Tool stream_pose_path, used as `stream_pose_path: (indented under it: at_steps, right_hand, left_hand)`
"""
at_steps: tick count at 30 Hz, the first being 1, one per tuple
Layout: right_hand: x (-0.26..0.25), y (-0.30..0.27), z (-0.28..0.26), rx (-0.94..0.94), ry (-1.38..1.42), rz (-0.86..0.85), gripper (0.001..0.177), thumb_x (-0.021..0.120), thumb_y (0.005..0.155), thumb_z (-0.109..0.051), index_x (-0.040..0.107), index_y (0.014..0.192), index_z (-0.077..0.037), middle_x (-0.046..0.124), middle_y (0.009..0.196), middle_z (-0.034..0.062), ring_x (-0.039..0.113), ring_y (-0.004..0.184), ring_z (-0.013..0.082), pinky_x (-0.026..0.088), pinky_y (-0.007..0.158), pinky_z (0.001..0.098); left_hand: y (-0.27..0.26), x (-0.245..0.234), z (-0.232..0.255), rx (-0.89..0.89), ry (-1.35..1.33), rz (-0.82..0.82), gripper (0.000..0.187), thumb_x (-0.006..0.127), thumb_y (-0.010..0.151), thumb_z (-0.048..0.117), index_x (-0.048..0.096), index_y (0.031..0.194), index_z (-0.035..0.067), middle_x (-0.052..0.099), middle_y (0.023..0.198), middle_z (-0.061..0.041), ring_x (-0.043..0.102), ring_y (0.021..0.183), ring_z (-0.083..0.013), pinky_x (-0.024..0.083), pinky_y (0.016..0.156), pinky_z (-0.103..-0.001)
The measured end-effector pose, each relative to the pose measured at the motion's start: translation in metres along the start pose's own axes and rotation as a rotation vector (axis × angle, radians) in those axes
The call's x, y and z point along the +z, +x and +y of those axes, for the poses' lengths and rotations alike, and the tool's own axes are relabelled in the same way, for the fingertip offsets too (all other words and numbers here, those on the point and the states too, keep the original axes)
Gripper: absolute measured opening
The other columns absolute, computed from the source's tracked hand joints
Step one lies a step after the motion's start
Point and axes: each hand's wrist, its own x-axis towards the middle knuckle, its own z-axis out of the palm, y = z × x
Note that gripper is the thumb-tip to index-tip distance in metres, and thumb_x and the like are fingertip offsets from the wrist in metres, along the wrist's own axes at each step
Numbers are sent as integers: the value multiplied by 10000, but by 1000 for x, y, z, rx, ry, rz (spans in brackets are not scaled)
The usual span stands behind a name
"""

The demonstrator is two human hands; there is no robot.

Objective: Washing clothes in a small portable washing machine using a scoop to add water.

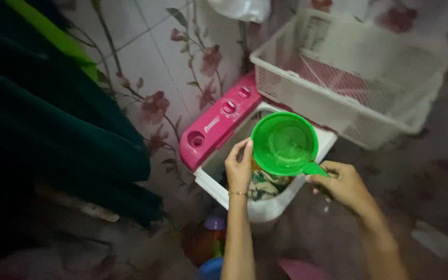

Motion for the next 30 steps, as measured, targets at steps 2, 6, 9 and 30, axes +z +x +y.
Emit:
stream_pose_path:
  at_steps: [2,6,9,30]
  right_hand:
    - [2,-43,-1,75,69,55,166,793,801,-144,736,814,12,689,617,90,529,434,129,415,411,300]
    - [1,-114,28,150,179,147,170,808,783,-123,719,808,19,670,624,97,509,438,120,389,410,293]
    - [-6,-170,57,179,219,245,206,816,794,-127,690,782,35,675,627,117,511,435,133,392,408,296]
    - [-86,-545,142,359,422,974,172,814,800,-139,703,843,-15,664,661,94,544,496,138,417,448,286]
  left_hand:
    - [-25,2,0,-22,-55,-52,291,682,996,215,744,1168,-12,767,1087,-49,678,997,-90,536,921,-255]
    - [-75,5,-4,-87,-125,-216,310,691,993,206,721,1205,-18,747,1141,-61,678,1049,-119,527,955,-274]
    - [-109,18,2,-99,-181,-404,337,675,1004,206,703,1268,-2,735,1196,-69,667,1093,-128,514,992,-282]
    - [-434,189,125,-414,-271,-1180,456,696,926,110,632,1377,86,629,1434,-95,592,1338,-229,498,1101,-403]
